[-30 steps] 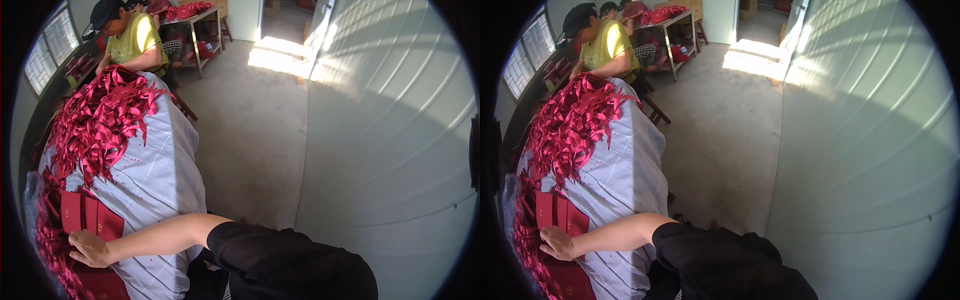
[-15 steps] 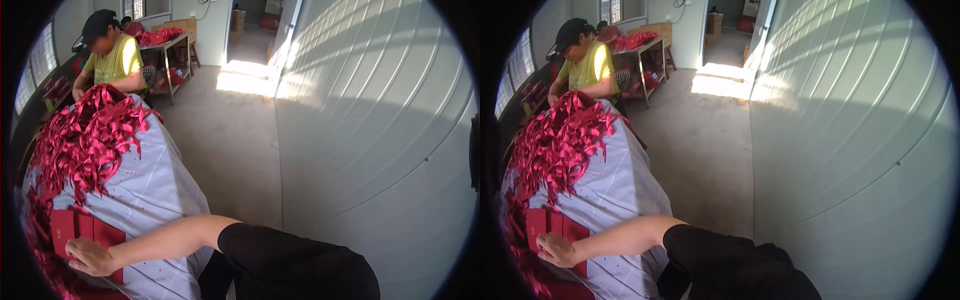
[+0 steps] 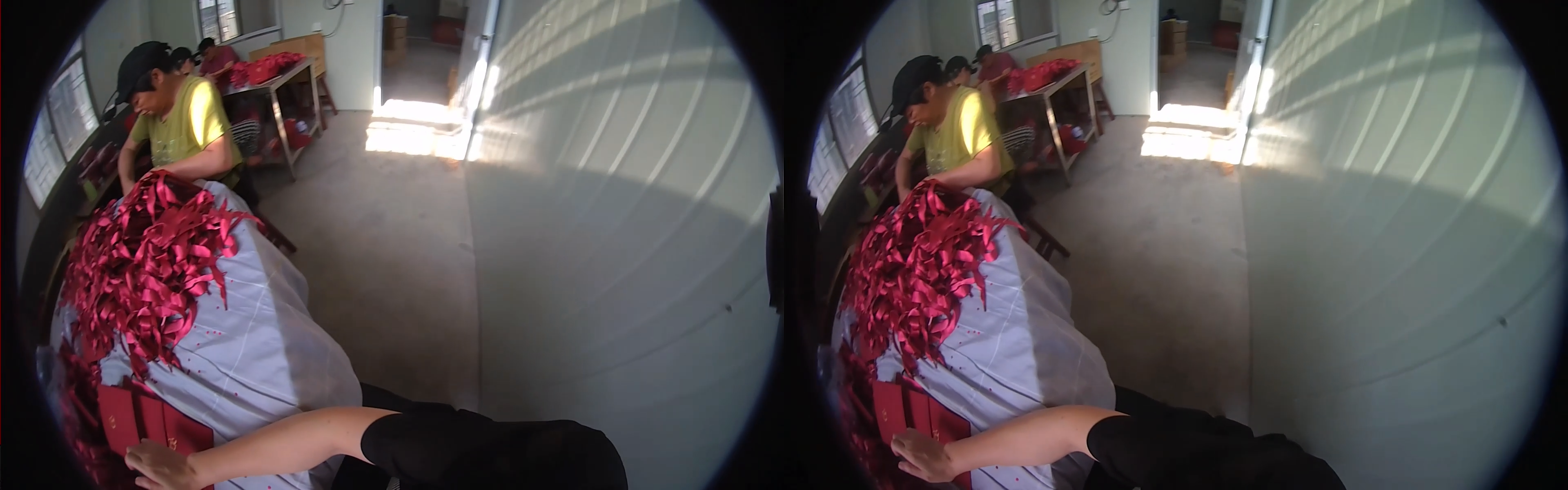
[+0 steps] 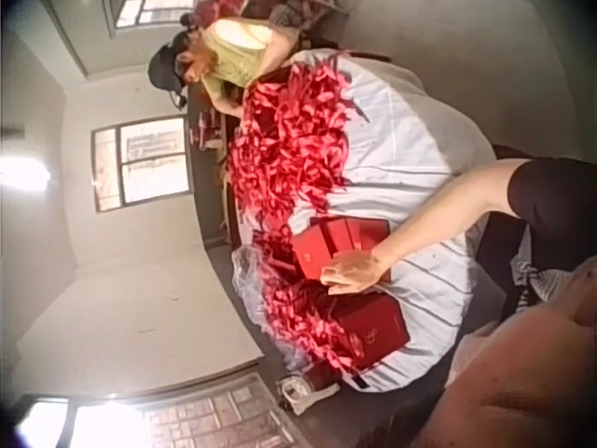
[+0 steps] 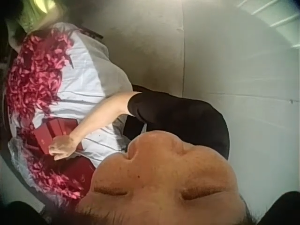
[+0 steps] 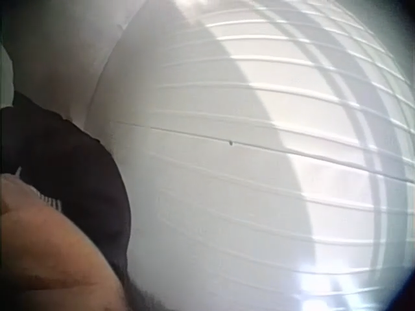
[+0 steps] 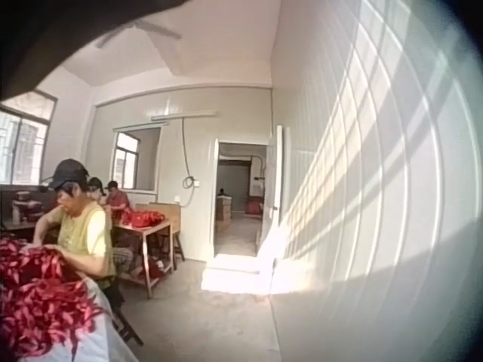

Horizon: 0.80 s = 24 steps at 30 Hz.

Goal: The person attaches ribbon handles to gift bags by threading ribbons through the bag holes by hand and stacks the assembled gift bags.

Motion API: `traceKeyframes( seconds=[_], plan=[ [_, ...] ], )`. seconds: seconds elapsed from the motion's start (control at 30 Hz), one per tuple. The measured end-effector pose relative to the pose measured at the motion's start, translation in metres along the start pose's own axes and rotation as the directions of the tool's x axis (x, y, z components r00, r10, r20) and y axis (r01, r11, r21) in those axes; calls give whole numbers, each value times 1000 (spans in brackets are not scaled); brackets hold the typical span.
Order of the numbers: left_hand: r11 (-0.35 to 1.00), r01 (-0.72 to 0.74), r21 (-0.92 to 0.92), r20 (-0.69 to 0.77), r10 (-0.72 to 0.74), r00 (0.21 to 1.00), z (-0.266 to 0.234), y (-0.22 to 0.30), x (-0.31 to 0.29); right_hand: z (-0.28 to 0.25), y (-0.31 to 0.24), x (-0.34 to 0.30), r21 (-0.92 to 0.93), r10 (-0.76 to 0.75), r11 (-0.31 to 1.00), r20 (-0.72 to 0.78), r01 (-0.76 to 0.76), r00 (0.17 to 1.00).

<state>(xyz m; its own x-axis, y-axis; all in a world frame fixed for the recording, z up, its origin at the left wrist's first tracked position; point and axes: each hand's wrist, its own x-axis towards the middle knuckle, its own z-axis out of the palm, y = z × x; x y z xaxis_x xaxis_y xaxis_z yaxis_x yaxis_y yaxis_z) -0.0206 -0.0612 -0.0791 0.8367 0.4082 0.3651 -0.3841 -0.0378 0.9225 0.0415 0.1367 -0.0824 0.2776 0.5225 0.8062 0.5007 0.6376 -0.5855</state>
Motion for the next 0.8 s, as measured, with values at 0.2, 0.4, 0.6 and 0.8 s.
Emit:
traceKeyframes(
  seconds=[0.2,0.4,0.6,0.8],
  plan=[
    [979,17,203,-114,6,993,34,20,14,8,-6,-2,11,34,999,8,-34,999],
    [932,50,359,-170,12,985,54,38,23,1,1,-4,-38,98,995,46,-97,994],
    [768,79,635,-68,-46,997,54,50,30,10,-20,9,-43,11,999,36,-10,999],
    [379,-204,903,186,85,979,40,6,60,-12,-14,-1,-89,-3,996,-9,3,1000]
  ],
)
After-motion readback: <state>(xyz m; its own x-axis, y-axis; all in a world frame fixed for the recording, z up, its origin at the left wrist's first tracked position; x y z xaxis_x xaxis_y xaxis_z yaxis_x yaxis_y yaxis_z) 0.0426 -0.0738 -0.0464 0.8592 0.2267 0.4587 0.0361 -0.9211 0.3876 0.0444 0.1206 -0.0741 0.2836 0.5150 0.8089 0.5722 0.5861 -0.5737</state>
